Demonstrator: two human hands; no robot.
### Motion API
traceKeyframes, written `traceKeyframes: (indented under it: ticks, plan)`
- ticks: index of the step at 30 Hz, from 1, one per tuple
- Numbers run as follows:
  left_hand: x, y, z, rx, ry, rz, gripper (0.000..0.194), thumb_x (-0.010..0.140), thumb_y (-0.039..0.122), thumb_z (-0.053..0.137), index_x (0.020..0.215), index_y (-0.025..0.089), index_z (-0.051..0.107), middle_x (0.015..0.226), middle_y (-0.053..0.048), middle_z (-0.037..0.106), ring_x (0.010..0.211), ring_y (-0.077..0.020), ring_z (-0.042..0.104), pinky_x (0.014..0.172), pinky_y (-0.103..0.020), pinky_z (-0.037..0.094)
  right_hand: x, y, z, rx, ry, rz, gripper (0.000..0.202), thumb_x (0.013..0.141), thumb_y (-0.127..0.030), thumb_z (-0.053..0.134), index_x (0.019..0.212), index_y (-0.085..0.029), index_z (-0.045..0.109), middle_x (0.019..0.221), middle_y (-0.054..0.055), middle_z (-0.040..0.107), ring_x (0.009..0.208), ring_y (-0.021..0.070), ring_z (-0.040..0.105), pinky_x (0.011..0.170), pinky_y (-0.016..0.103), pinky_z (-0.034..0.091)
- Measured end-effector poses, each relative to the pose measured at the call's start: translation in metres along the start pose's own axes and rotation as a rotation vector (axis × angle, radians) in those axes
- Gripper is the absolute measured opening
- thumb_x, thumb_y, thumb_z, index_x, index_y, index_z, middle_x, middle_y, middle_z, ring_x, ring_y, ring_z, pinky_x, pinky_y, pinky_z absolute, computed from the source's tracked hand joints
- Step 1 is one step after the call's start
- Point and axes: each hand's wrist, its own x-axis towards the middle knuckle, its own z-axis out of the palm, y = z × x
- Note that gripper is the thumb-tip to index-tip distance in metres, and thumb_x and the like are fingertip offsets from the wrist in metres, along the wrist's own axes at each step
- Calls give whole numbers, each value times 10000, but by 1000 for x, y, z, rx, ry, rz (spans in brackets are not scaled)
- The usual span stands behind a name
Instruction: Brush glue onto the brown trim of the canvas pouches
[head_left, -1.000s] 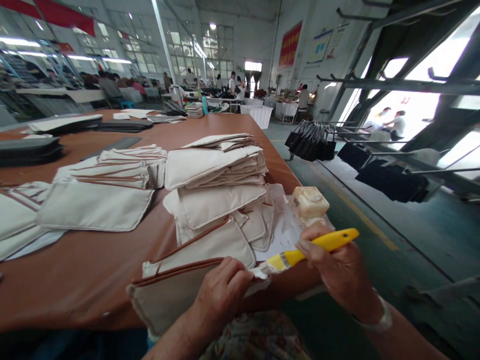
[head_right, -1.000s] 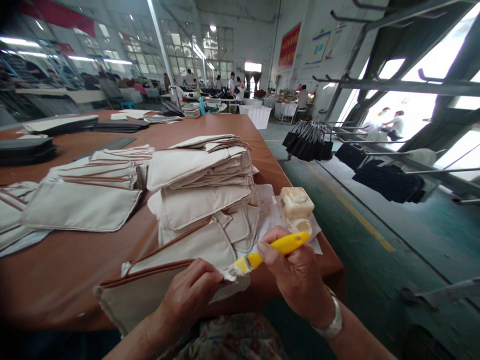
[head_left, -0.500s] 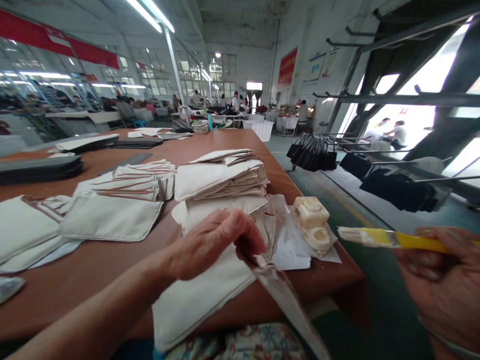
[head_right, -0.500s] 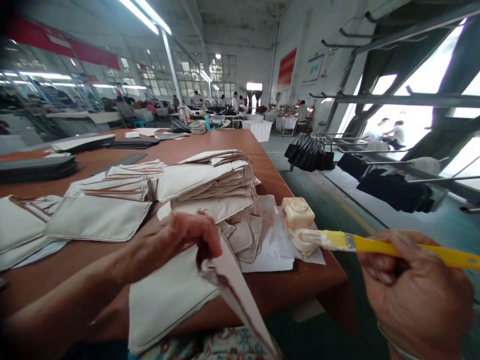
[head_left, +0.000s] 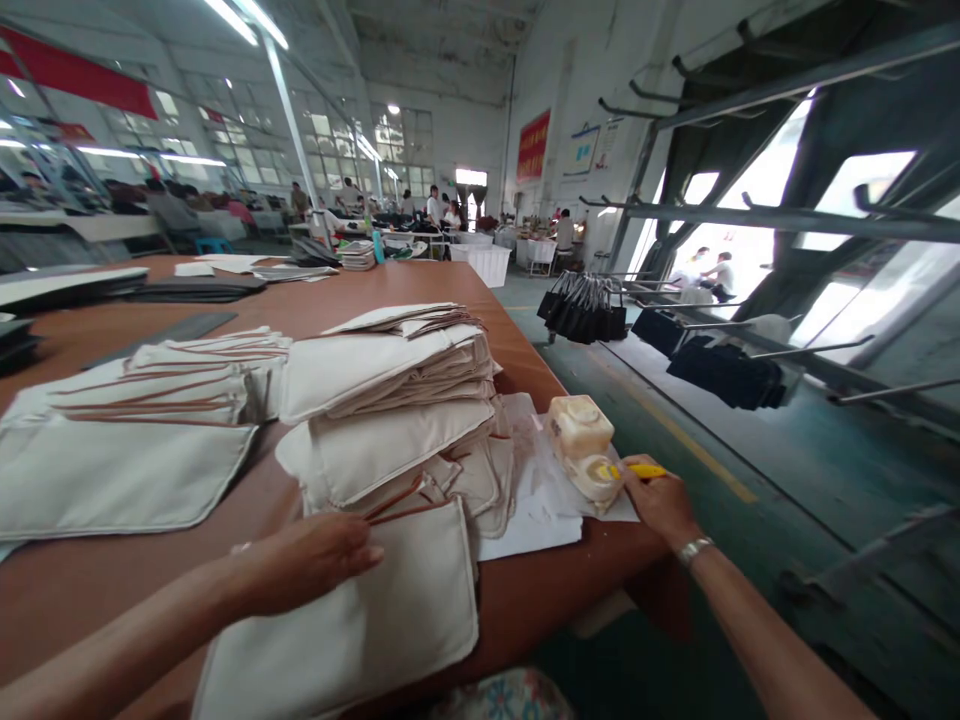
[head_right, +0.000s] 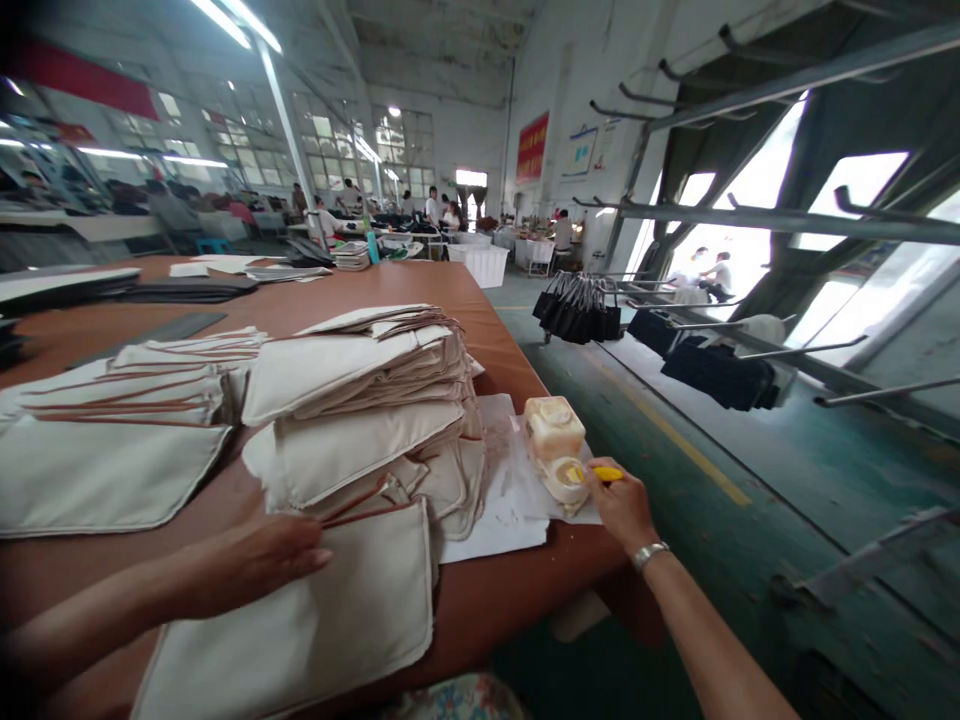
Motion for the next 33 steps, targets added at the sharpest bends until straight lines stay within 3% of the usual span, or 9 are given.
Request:
traceKeyframes:
  ticks: [4, 12, 15, 19, 21, 24, 27, 29, 33]
  plan:
    - [17, 18, 37, 153, -29, 65, 349, 908, 533, 534, 1012, 244, 701, 896, -86, 669, 961, -284, 596, 864, -369, 450, 6, 12, 17, -36, -62, -42, 421, 885, -591, 541, 839, -214, 723, 855, 65, 736, 736, 256, 689, 691, 349, 515]
    - [34, 27, 87, 377, -44, 89, 192, 950, 259, 523, 1058, 200, 670, 1112, -126, 672, 1099, -316, 580, 979, -480, 383, -6, 6, -8, -48, -112, -172, 355, 955, -522, 548, 947, -214, 725, 996, 89, 723, 909, 288, 684, 843, 400, 511]
    - [38, 24, 90, 338, -58, 60, 156, 940, 301, 565, 975, 213, 689, 1100, -111, 681, 1077, -306, 606, 940, -455, 413, -18, 2, -12, -23, -159, -223, 312, 958, -500, 571, 963, -229, 725, 996, 85, 717, 893, 284, 685, 845, 401, 517]
    - [37, 18, 88, 284, -101, 75, 149, 921, 286, 607, 816, 217, 687, 1003, -69, 694, 952, -247, 660, 800, -340, 454, -29, 2, -14, -39, -75, -266, 268, 968, -472, 589, 997, -237, 713, 1013, 66, 714, 915, 267, 682, 865, 378, 514]
    - [35, 16, 89, 264, -87, 77, 72, 907, 257, 632, 872, 216, 678, 1013, -63, 688, 950, -235, 664, 773, -312, 455, -32, 4, -13, -38, -74, -247, 291, 964, -490, 581, 991, -233, 715, 1025, 67, 714, 937, 270, 679, 887, 377, 506]
    - [29, 17, 92, 254, -35, 86, 138, 892, 223, 659, 1027, 212, 635, 1066, -68, 673, 980, -239, 652, 798, -313, 463, -38, 5, -15, -70, -38, -114, 354, 947, -546, 551, 962, -230, 711, 1027, 65, 720, 920, 287, 684, 901, 402, 493]
    - [18, 16, 95, 261, -10, 119, 117, 876, 204, 686, 975, 205, 625, 1031, -64, 667, 978, -246, 636, 845, -332, 466, -44, -5, -23, -54, 74, 104, 393, 943, -581, 546, 995, -222, 697, 950, 65, 731, 818, 292, 693, 821, 417, 502]
    - [5, 12, 92, 248, 51, 193, 29, 902, 209, 663, 902, 209, 635, 953, -54, 662, 940, -236, 629, 847, -334, 468, -48, -19, -29, 32, 170, 227, 412, 925, -600, 588, 1008, -211, 695, 874, 68, 726, 740, 287, 681, 745, 413, 505]
    - [-27, -3, 80, 137, 349, 368, 140, 987, 253, 564, 900, 221, 669, 874, -51, 669, 855, -186, 623, 810, -295, 476, -57, -51, -39, 244, 312, 347, 427, 861, -614, 686, 972, -202, 698, 822, 81, 703, 690, 286, 643, 640, 405, 496]
